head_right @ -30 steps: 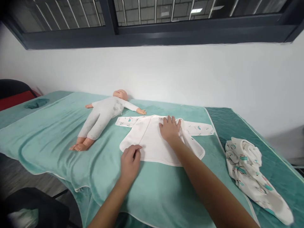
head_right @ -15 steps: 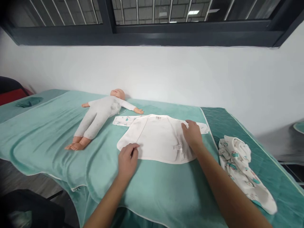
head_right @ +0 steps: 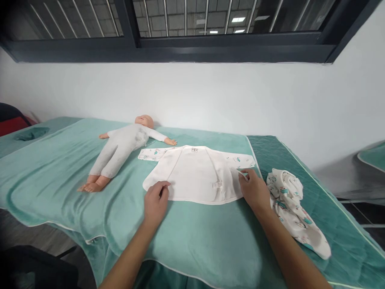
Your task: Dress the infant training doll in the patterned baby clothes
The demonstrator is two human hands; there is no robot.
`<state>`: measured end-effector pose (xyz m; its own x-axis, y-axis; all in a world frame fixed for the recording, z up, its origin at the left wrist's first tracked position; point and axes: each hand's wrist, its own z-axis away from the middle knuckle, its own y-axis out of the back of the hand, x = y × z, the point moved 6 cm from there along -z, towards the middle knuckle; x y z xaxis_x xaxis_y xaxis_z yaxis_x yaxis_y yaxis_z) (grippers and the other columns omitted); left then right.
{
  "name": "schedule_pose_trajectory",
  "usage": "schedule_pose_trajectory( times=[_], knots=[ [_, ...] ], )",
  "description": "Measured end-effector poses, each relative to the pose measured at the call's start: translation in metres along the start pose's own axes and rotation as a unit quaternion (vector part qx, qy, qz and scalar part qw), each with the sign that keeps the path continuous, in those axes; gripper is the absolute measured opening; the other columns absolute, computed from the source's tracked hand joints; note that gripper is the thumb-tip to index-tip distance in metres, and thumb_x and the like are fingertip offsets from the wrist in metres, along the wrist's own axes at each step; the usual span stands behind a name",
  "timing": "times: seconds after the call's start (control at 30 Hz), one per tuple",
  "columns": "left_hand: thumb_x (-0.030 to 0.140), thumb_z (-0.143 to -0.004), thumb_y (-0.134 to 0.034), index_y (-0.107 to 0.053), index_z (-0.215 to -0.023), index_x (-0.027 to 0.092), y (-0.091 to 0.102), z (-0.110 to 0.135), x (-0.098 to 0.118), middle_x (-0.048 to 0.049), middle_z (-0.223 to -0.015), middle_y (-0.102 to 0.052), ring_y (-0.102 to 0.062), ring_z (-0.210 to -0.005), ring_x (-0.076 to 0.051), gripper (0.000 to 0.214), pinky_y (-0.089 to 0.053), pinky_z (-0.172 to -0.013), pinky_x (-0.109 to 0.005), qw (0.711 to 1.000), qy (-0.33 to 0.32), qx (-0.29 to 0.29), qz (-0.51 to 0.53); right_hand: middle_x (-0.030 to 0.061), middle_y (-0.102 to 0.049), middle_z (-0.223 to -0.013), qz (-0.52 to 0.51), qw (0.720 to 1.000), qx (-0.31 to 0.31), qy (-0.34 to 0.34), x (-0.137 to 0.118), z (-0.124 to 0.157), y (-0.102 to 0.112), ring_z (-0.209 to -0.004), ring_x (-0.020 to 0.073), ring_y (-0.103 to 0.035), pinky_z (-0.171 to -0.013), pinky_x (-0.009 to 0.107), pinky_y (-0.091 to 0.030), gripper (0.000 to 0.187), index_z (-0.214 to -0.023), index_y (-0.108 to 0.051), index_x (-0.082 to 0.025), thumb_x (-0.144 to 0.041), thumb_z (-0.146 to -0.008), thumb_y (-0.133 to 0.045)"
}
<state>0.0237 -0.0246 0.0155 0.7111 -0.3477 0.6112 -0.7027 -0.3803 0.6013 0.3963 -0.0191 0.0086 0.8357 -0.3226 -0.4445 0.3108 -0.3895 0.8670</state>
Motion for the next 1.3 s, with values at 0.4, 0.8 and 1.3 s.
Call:
schedule_pose_trajectory(
  times=[0.4,0.8,1.3],
  knots=[
    [0.012,-0.089,-0.044,-0.065,-0.095,0.022,0.002,0.003,-0.003,-0.0011,-0.086,-0.069,-0.058,-0.080,-0.018,0.024,-0.044,-0.075,-0.031,0.999,0.020,0.010,0.039,0.0149,-0.048,-0.144,0.067,0.967,0.080,0.234,-0.067,0.036,-0.010,-0.130,0.0307,-0.045,-0.106,0.045,-0.038,0.041,-0.129,-0.054,-0.016,-0.036,-0.096,-0.041],
    [0.015,-0.092,-0.045,-0.062,-0.097,0.019,0.034,0.013,-0.006,-0.0063,-0.093,-0.066,-0.059,-0.091,-0.022,0.018,-0.044,-0.084,-0.037,0.997,-0.017,0.075,-0.006,0.0122,-0.043,-0.153,0.081,0.975,-0.009,0.207,-0.062,0.066,-0.039,-0.142,0.0301,-0.036,-0.112,0.052,-0.031,0.054,-0.143,-0.043,-0.019,-0.049,-0.099,-0.031],
    [0.035,-0.090,-0.055,-0.060,-0.112,0.019,0.041,-0.005,-0.038,-0.0129,-0.111,-0.069,-0.058,-0.111,-0.033,0.028,-0.040,-0.093,-0.051,0.987,0.122,0.039,-0.098,0.0145,-0.066,-0.101,-0.027,0.994,0.094,0.042,0.007,0.049,-0.007,-0.093,0.0287,-0.060,-0.086,0.042,-0.046,0.047,-0.116,-0.063,-0.011,-0.042,-0.084,-0.048]
  ],
)
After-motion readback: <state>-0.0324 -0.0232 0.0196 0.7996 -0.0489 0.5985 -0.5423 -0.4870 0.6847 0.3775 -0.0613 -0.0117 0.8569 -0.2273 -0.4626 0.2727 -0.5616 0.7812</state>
